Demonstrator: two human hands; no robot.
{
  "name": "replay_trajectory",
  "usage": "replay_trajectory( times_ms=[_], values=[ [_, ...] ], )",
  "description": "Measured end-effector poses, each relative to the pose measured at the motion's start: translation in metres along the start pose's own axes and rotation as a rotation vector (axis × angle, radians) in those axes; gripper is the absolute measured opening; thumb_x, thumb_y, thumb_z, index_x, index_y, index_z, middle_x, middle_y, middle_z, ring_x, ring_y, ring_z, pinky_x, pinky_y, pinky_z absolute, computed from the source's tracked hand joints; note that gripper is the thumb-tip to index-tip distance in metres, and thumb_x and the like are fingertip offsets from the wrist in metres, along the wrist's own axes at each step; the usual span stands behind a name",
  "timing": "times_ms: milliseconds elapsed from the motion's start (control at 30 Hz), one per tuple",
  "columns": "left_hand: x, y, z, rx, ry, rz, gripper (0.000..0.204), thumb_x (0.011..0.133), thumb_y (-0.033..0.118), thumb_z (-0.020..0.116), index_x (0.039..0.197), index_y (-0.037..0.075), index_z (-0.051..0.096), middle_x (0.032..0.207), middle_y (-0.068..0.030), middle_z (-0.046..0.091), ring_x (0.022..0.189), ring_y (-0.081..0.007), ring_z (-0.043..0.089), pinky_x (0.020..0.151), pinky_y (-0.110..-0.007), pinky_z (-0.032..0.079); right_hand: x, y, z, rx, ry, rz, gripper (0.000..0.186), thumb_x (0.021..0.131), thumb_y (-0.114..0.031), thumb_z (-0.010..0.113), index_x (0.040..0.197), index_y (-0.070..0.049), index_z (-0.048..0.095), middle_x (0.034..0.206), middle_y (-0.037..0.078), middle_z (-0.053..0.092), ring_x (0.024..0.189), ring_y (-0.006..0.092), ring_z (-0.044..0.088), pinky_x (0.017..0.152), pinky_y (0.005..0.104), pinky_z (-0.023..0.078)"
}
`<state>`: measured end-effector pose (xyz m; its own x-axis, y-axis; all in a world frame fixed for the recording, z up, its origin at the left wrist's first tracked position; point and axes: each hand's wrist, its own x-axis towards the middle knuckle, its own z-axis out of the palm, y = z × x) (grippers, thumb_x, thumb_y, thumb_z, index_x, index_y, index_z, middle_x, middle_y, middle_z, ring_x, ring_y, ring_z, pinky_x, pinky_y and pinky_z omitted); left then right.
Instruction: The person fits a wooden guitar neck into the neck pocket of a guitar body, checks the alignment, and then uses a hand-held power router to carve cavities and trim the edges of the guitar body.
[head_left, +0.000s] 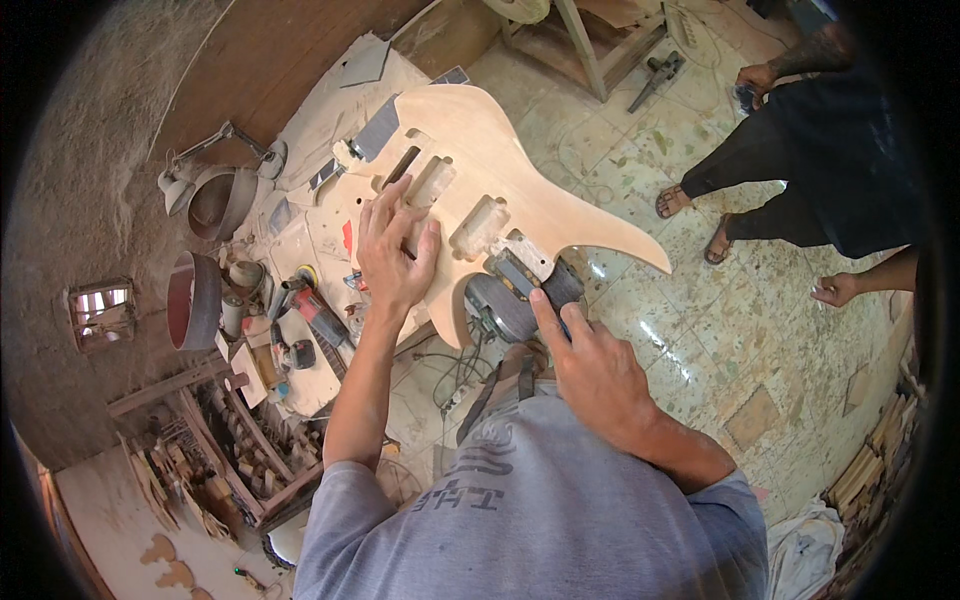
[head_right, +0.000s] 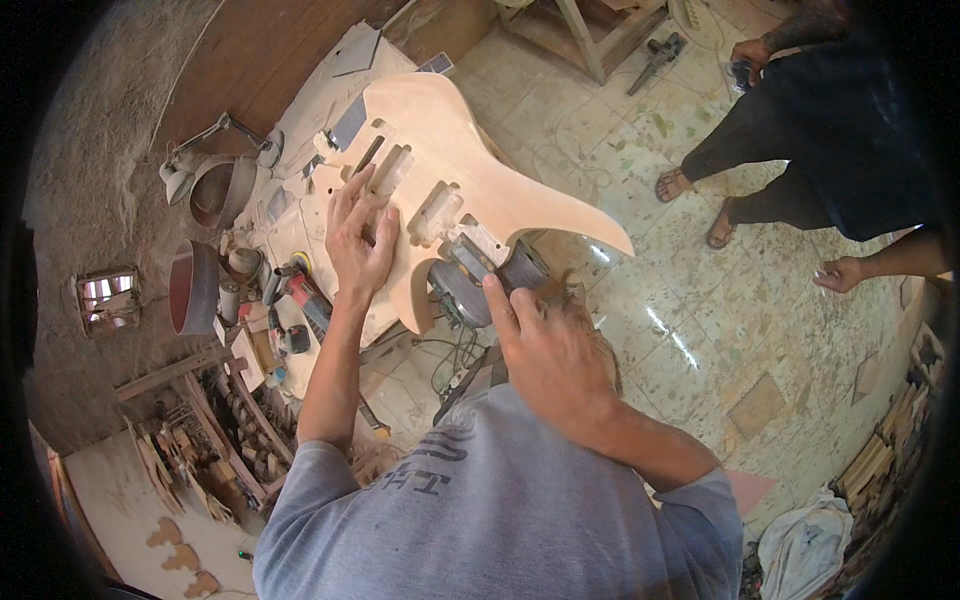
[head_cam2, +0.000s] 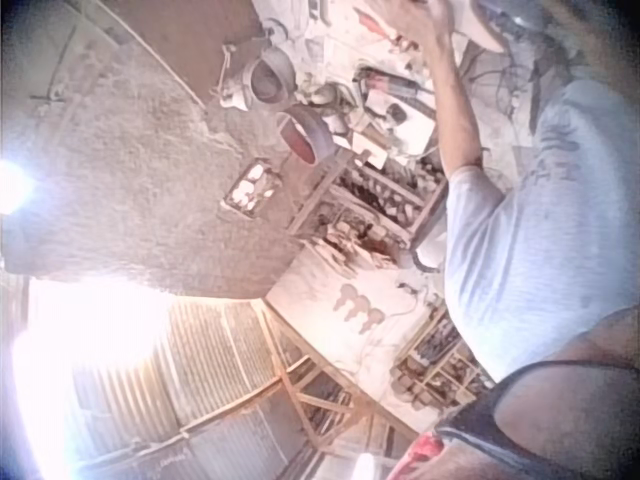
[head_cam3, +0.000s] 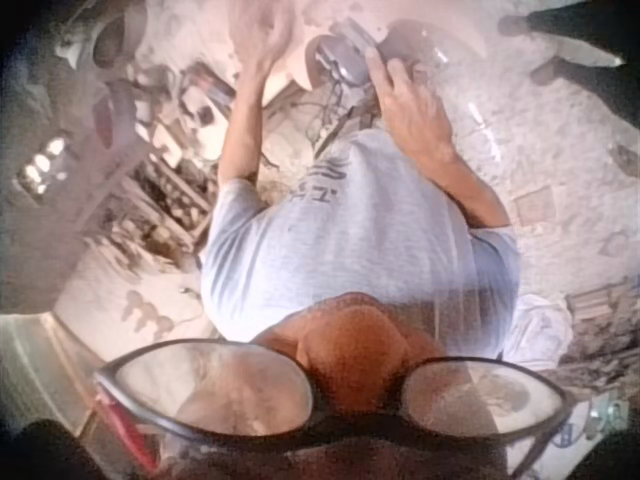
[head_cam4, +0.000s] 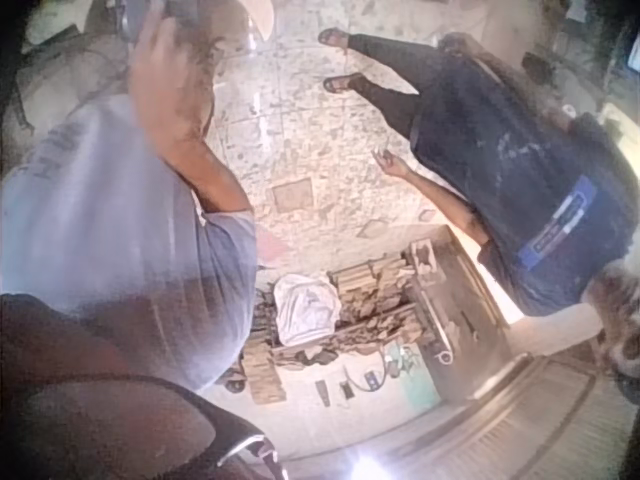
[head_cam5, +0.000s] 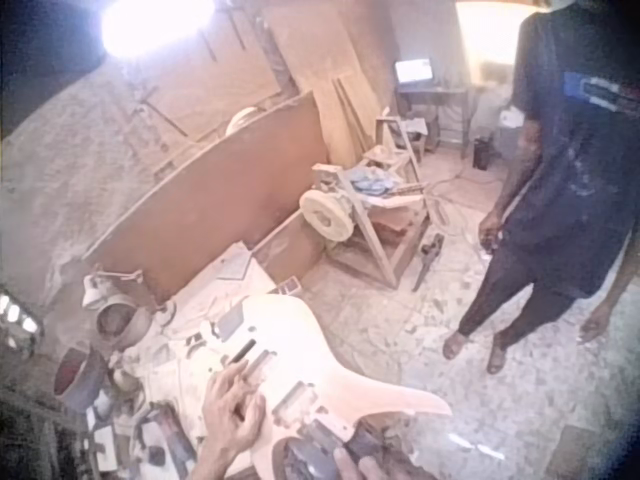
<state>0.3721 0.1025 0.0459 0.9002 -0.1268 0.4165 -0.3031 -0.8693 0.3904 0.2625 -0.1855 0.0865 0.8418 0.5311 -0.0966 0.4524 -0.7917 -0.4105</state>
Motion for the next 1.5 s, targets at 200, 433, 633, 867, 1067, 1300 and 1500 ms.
replay_trajectory(
  times_ms=[200,433,633,867,1067,1300,1500],
  values=[
    [0.001,0.003,-0.002,-0.031,-0.013,-0.042,0.020,0.085,0.020,0.075,0.097,0.005,0.078,0.140,-0.0112,0.068,0.123,-0.0356,0.062,0.106,-0.045,0.049,0.004,0.010,-0.012,0.326,-0.055,0.064,0.059,0.096,-0.005,0.060,0.154,0.002,0.048,0.118,0.019,0.062,0.087,0.0395,0.072,0.081,0.0476,0.061],
    [-0.001,0.000,-0.002,-0.029,-0.007,-0.024,0.021,0.085,0.021,0.077,0.100,0.005,0.079,0.141,-0.0110,0.067,0.125,-0.0351,0.062,0.108,-0.045,0.048,-0.001,0.008,-0.008,0.287,0.006,0.124,0.059,0.097,-0.007,0.061,0.155,-0.003,0.049,0.117,0.019,0.062,0.085,0.0383,0.072,0.076,0.0467,0.061],
    [-0.002,0.001,-0.001,-0.008,-0.002,-0.022,0.021,0.086,0.021,0.077,0.099,0.006,0.079,0.142,-0.0104,0.067,0.125,-0.0346,0.062,0.107,-0.046,0.048,0.001,0.002,-0.012,0.179,-0.051,0.094,0.057,0.098,-0.007,0.059,0.155,-0.004,0.049,0.119,0.019,0.061,0.083,0.0373,0.073,0.076,0.0464,0.061],
    [-0.001,0.002,-0.003,-0.011,-0.020,-0.042,0.022,0.086,0.023,0.077,0.101,0.006,0.079,0.142,-0.0094,0.067,0.124,-0.0332,0.062,0.105,-0.043,0.050,0.006,0.007,-0.016,0.338,-0.039,0.109,0.055,0.100,-0.009,0.058,0.154,-0.002,0.050,0.114,0.019,0.062,0.088,0.0387,0.072,0.080,0.0485,0.059],
    [-0.001,0.003,-0.003,-0.018,-0.009,-0.036,0.022,0.087,0.023,0.077,0.101,0.006,0.079,0.143,-0.0096,0.067,0.126,-0.0335,0.062,0.106,-0.044,0.050,0.008,0.017,-0.002,0.469,0.103,0.075,0.053,0.097,-0.008,0.064,0.150,-0.005,0.056,0.105,0.017,0.062,0.084,0.0384,0.069,0.074,0.0488,0.058],
    [-0.002,0.001,-0.003,-0.021,0.001,-0.027,0.022,0.086,0.022,0.076,0.099,0.005,0.079,0.142,-0.0101,0.067,0.124,-0.0344,0.062,0.106,-0.044,0.049,0.002,0.012,-0.011,0.295,0.014,0.151,0.055,0.098,-0.010,0.062,0.153,-0.009,0.054,0.116,0.019,0.064,0.083,0.0394,0.072,0.076,0.0501,0.060],
    [-0.001,0.003,-0.003,-0.016,-0.010,-0.042,0.022,0.085,0.021,0.077,0.099,0.004,0.079,0.141,-0.0103,0.068,0.124,-0.0340,0.062,0.105,-0.044,0.050,0.007,0.002,-0.019,0.272,-0.076,0.151,0.055,0.098,-0.009,0.061,0.153,-0.006,0.053,0.115,0.019,0.063,0.082,0.0389,0.071,0.076,0.0488,0.060]
  ],
)
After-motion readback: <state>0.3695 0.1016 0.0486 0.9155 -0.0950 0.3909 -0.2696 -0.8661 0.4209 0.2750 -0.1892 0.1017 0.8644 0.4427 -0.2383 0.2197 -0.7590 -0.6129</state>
